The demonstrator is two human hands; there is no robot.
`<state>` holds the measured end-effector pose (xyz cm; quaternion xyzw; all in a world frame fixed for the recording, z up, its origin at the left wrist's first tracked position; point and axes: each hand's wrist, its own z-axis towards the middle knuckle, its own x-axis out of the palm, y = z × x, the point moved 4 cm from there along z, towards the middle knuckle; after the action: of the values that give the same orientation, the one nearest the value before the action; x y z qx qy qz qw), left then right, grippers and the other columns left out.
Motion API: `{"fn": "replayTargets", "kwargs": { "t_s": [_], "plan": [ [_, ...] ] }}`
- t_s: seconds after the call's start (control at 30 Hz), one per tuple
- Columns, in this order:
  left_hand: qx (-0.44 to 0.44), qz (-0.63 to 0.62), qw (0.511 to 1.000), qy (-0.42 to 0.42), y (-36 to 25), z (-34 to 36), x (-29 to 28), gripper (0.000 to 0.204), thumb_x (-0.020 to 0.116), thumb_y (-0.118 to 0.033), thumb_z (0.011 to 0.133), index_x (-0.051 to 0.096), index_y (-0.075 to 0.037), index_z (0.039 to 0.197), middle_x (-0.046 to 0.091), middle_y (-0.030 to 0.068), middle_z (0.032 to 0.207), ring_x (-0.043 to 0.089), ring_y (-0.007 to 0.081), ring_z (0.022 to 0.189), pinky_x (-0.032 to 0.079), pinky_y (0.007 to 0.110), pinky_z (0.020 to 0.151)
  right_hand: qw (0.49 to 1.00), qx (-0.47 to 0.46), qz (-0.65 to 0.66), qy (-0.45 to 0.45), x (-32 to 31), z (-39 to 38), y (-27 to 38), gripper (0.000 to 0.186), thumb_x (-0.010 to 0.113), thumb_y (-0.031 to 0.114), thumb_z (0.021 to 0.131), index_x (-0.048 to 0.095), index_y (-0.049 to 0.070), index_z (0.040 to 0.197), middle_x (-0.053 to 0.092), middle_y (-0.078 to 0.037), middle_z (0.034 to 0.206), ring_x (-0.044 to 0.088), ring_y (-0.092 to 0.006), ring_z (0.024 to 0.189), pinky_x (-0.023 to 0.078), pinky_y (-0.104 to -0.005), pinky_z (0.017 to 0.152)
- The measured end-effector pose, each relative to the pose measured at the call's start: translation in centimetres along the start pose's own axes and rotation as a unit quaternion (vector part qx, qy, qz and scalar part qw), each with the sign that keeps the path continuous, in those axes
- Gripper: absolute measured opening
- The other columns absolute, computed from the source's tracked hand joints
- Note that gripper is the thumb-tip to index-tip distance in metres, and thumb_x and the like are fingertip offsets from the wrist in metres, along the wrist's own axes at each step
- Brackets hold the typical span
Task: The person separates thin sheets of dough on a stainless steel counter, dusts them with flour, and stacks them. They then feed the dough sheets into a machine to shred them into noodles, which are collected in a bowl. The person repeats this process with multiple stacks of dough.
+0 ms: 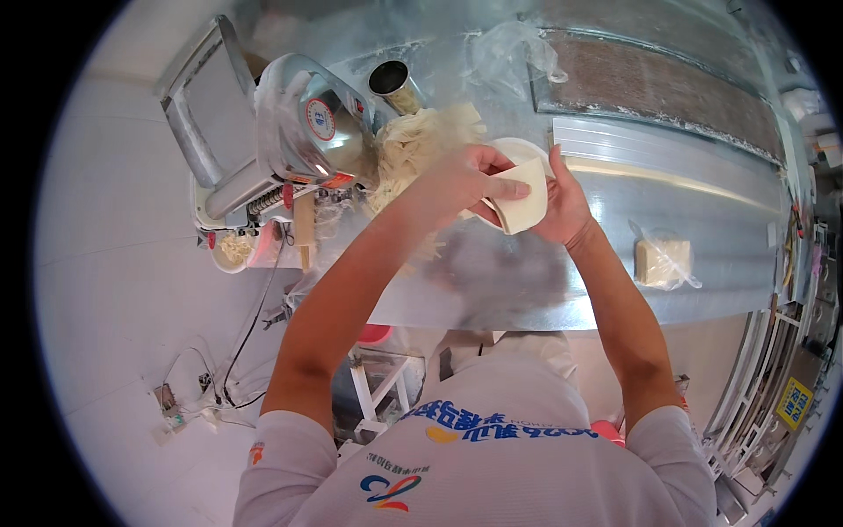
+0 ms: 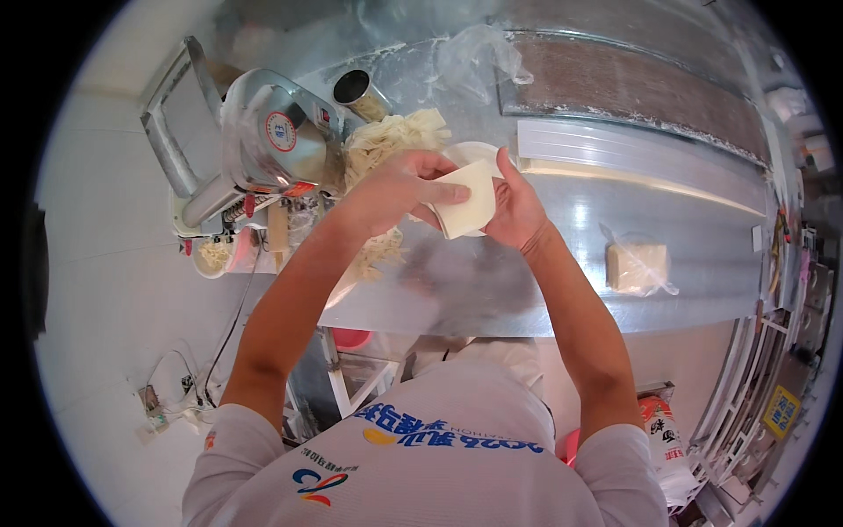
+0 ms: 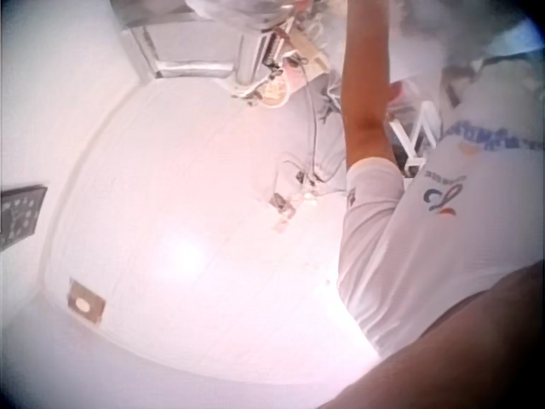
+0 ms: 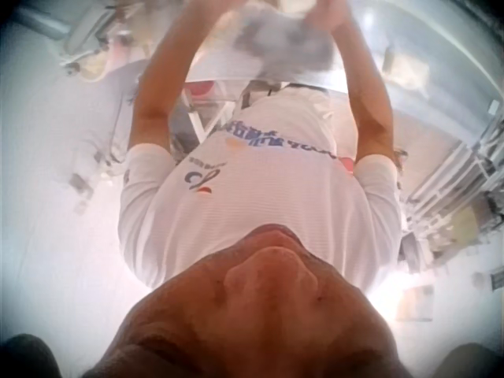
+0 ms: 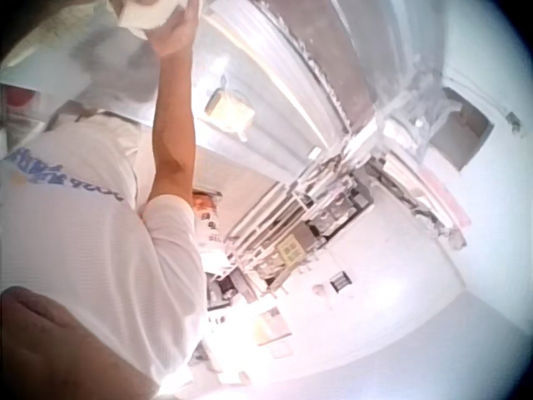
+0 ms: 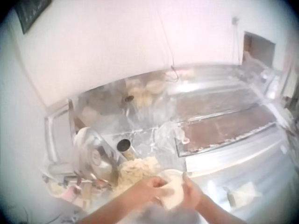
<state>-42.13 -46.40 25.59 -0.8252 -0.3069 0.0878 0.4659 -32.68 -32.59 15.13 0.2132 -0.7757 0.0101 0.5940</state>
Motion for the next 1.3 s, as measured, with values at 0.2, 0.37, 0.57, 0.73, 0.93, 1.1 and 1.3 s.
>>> {"fn": "replayTargets", "kwargs": {
  "t_s": [0.2,0.37,0.57,0.73,0.93,1.1,1.3],
  "plan": [
    [0.039,0.17,0.982,-0.07,0.3,-1.2,-1.2,0.048,0.088,-0.018,0.085,0.067,0.008,0.12,0.073,0.0156,0.109,0.075,0.0212,0.096,0.064,0.034,0.072,0.955,-0.068,-0.279,-0.077,2.0,-1.3,-0.1,0.053,0.069,0.044,0.105,0.064,0.002,0.138,0.07,-0.005,0.126,0.068,-0.0161,0.113,0.054,-0.0334,0.098],
    [0.06,0.04,0.997,-0.023,1.1,-2.6,-1.6,0.045,0.084,-0.018,0.09,0.066,0.007,0.122,0.073,0.0145,0.109,0.074,0.0201,0.096,0.064,0.035,0.076,0.877,-0.113,-0.45,-0.127,6.0,-3.3,0.7,0.042,0.07,0.038,0.105,0.069,0.003,0.129,0.073,-0.003,0.114,0.066,-0.0119,0.104,0.053,-0.0303,0.09],
    [0.045,-0.172,0.984,-0.021,3.9,-5.1,-2.4,0.038,0.068,-0.028,0.105,0.065,0.005,0.126,0.073,0.0115,0.107,0.074,0.0207,0.1,0.061,0.038,0.089,0.764,-0.204,-0.596,-0.14,11.9,-5.8,2.2,0.033,0.07,0.031,0.103,0.07,0.001,0.115,0.072,-0.005,0.104,0.06,-0.011,0.092,0.051,-0.0305,0.085],
    [0.026,-0.056,0.993,-0.105,16.4,-6.1,-3.1,0.035,0.063,-0.03,0.108,0.067,0.001,0.123,0.074,0.0092,0.104,0.074,0.0203,0.095,0.06,0.034,0.087,0.625,-0.227,-0.717,-0.211,11.2,-5.4,3.9,0.028,0.069,0.019,0.098,0.068,0.0,0.119,0.07,-0.011,0.092,0.06,-0.0159,0.086,0.052,-0.033,0.081],
    [-0.018,-0.014,0.994,-0.109,21.2,-6.5,-0.2,0.029,0.062,-0.027,0.108,0.068,0.0,0.118,0.074,0.0075,0.103,0.074,0.0189,0.094,0.06,0.032,0.087,0.477,-0.171,-0.835,-0.214,14.1,-4.2,3.9,0.026,0.074,0.02,0.097,0.063,-0.001,0.107,0.071,-0.024,0.091,0.067,-0.0443,0.087,0.052,-0.0482,0.076],
    [-0.009,-0.23,0.973,-0.009,20.1,-4.8,2.2,0.037,0.064,-0.031,0.107,0.067,0.004,0.119,0.074,0.0123,0.11,0.074,0.0216,0.098,0.06,0.037,0.092,0.455,-0.183,-0.843,-0.22,14.5,-4.2,4.0,0.032,0.075,0.027,0.096,0.064,-0.002,0.105,0.069,-0.026,0.09,0.065,-0.0442,0.082,0.051,-0.0464,0.075],
    [0.052,-0.513,0.833,0.199,15.9,1.0,7.4,0.067,0.045,-0.055,0.112,0.06,0.005,0.136,0.068,0.0184,0.133,0.067,0.0331,0.125,0.053,0.049,0.111,0.573,-0.167,-0.775,-0.208,18.9,-4.6,0.4,0.035,0.075,0.03,0.098,0.068,-0.004,0.103,0.071,-0.015,0.087,0.063,-0.024,0.077,0.052,-0.037,0.075]
  ]
}}
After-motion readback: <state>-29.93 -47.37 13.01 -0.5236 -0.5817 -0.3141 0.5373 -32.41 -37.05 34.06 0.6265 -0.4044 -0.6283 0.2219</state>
